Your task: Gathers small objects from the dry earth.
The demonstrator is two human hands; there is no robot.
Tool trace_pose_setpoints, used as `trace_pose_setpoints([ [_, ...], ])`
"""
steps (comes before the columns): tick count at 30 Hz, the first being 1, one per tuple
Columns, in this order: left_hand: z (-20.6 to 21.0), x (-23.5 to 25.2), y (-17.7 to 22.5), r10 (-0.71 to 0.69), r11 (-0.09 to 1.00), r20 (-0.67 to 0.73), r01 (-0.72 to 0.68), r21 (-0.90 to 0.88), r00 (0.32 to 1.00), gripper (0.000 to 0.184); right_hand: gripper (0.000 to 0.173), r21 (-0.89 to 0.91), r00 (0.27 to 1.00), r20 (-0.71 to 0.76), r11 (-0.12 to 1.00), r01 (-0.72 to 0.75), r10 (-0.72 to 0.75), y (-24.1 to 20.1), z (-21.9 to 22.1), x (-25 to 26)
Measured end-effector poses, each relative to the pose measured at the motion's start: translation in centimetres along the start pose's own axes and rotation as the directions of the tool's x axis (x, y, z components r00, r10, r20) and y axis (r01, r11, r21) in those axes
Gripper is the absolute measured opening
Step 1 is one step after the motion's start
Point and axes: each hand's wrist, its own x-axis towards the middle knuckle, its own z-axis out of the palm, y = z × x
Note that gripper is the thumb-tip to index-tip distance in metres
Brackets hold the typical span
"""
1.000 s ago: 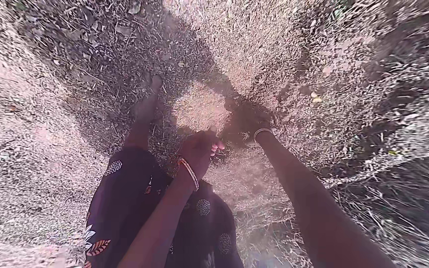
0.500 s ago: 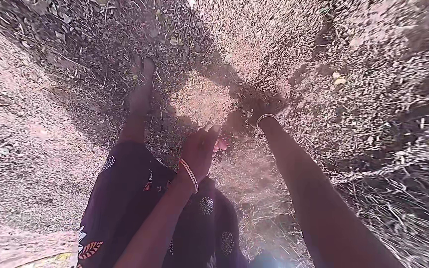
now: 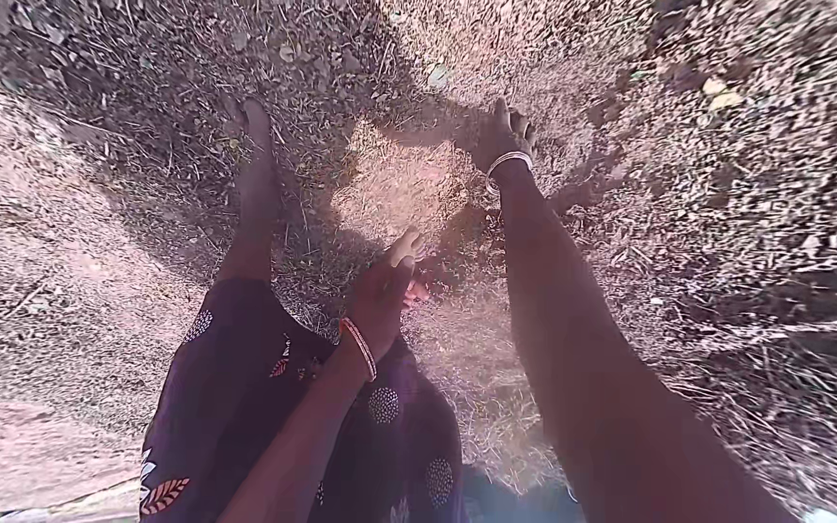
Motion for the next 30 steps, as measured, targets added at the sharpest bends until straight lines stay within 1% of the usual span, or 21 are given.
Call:
trace_pose_setpoints([
  [2, 0.2, 0.0, 0.1, 0.016, 1.0, 0.006, -0.016, 0.0, 1.0, 0.039, 0.098, 0.144, 0.993, 0.098, 0.988, 0.058, -0.072, 0.2, 1.0, -0.5],
  [4, 0.3, -0.2, 0.3, 0.024, 1.0, 0.02, -0.024, 0.016, 1.0, 0.04, 0.093, 0.396, 0.964, 0.126, 0.903, 0.168, -0.235, 1.2, 1.6, -1.0],
  [5, 0.4, -0.3, 0.5, 0.027, 0.999, 0.024, -0.027, 0.027, 0.999, 0.04, 0.093, 0.526, 0.958, 0.078, 0.827, 0.196, -0.276, 1.7, 2.0, -1.4],
  [6, 0.3, -0.3, 0.7, 0.025, 0.999, 0.026, -0.026, 0.038, 0.999, 0.04, 0.092, 0.626, 0.967, -0.012, 0.752, 0.206, -0.255, 2.2, 3.0, -1.4],
  [7, 0.3, -0.3, 0.7, 0.02, 0.999, 0.028, -0.021, 0.05, 0.999, 0.04, 0.09, 0.678, 0.983, -0.08, 0.714, 0.176, -0.167, 2.4, 4.0, -1.2],
  [9, 0.3, -0.2, 0.6, 0.025, 0.997, 0.023, -0.027, 0.067, 0.999, 0.042, 0.088, 0.753, 0.993, -0.119, 0.653, 0.078, 0.019, 1.3, 5.5, -0.9],
  [11, 0.4, 0.0, 0.2, 0.031, 0.996, 0.022, -0.033, 0.088, 0.999, 0.043, 0.09, 0.754, 0.994, -0.077, 0.656, 0.006, 0.079, -2.4, 5.8, -1.3],
  [13, 0.6, -0.1, -0.4, 0.0, 0.994, 0.027, -0.003, 0.112, 1.0, 0.041, 0.099, 0.661, 0.999, 0.017, 0.749, -0.039, 0.037, -6.2, 5.0, -2.3],
  [15, 0.9, -0.1, -0.7, -0.025, 0.991, 0.026, 0.021, 0.134, 0.999, 0.041, 0.097, 0.636, 0.997, 0.045, 0.771, 0.018, -0.06, -8.3, 4.8, -3.3],
  [16, 1.0, -0.2, -0.7, -0.03, 0.989, 0.021, 0.027, 0.142, 0.999, 0.041, 0.092, 0.666, 0.991, 0.06, 0.744, 0.051, -0.122, -8.7, 5.1, -3.8],
  [18, 1.0, -0.2, -0.7, -0.017, 0.989, 0.01, 0.016, 0.15, 1.0, 0.042, 0.071, 0.808, 0.959, 0.119, 0.586, 0.057, -0.258, -8.7, 5.2, -5.3],
  [19, 1.0, -0.2, -0.6, -0.011, 0.988, 0.002, 0.011, 0.154, 1.0, 0.042, 0.065, 0.878, 0.928, 0.156, 0.478, 0.027, -0.339, -8.1, 5.2, -6.0],
  [20, 0.9, -0.1, -0.5, -0.013, 0.988, -0.007, 0.013, 0.153, 1.0, 0.042, 0.063, 0.945, 0.881, 0.17, 0.328, -0.018, -0.441, -7.1, 5.0, -7.1],
  [21, 0.8, -0.1, -0.5, -0.012, 0.988, -0.01, 0.013, 0.152, 1.0, 0.042, 0.063, 0.982, 0.823, 0.152, 0.18, -0.062, -0.548, -5.8, 4.7, -8.3],
  [23, 0.6, 0.0, -0.5, -0.002, 0.99, -0.014, 0.004, 0.143, 1.0, 0.042, 0.052, 0.995, 0.718, 0.054, -0.025, -0.1, -0.694, -3.0, 3.3, -10.0],
  [24, 0.6, 0.0, -0.6, 0.006, 0.99, -0.017, -0.003, 0.141, 1.0, 0.042, 0.048, 0.992, 0.703, 0.004, -0.087, -0.094, -0.711, -1.7, 2.8, -10.4],
  [25, 0.6, 0.0, -0.8, 0.012, 0.99, -0.021, -0.009, 0.14, 1.0, 0.042, 0.045, 0.99, 0.716, -0.03, -0.12, -0.075, -0.697, -0.3, 2.4, -10.6],
  [26, 0.6, 0.0, -1.0, 0.017, 0.99, -0.019, -0.014, 0.141, 1.0, 0.042, 0.044, 0.994, 0.774, -0.033, -0.102, -0.041, -0.632, 0.7, 2.3, -10.5],
  [27, 0.7, 0.0, -1.2, 0.018, 0.99, -0.014, -0.015, 0.137, 1.0, 0.042, 0.045, 0.999, 0.823, -0.022, -0.048, -0.006, -0.568, 1.7, 2.4, -10.1],
  [28, 0.7, -0.1, -1.2, 0.012, 0.991, -0.007, -0.011, 0.136, 1.0, 0.043, 0.043, 1.0, 0.836, -0.004, 0.002, 0.006, -0.548, 2.7, 2.5, -9.5],
  [30, 0.6, 0.0, -1.1, 0.004, 0.991, -0.004, -0.003, 0.133, 1.0, 0.042, 0.049, 0.999, 0.798, 0.043, 0.048, -0.017, -0.601, 4.4, 2.5, -8.2],
])
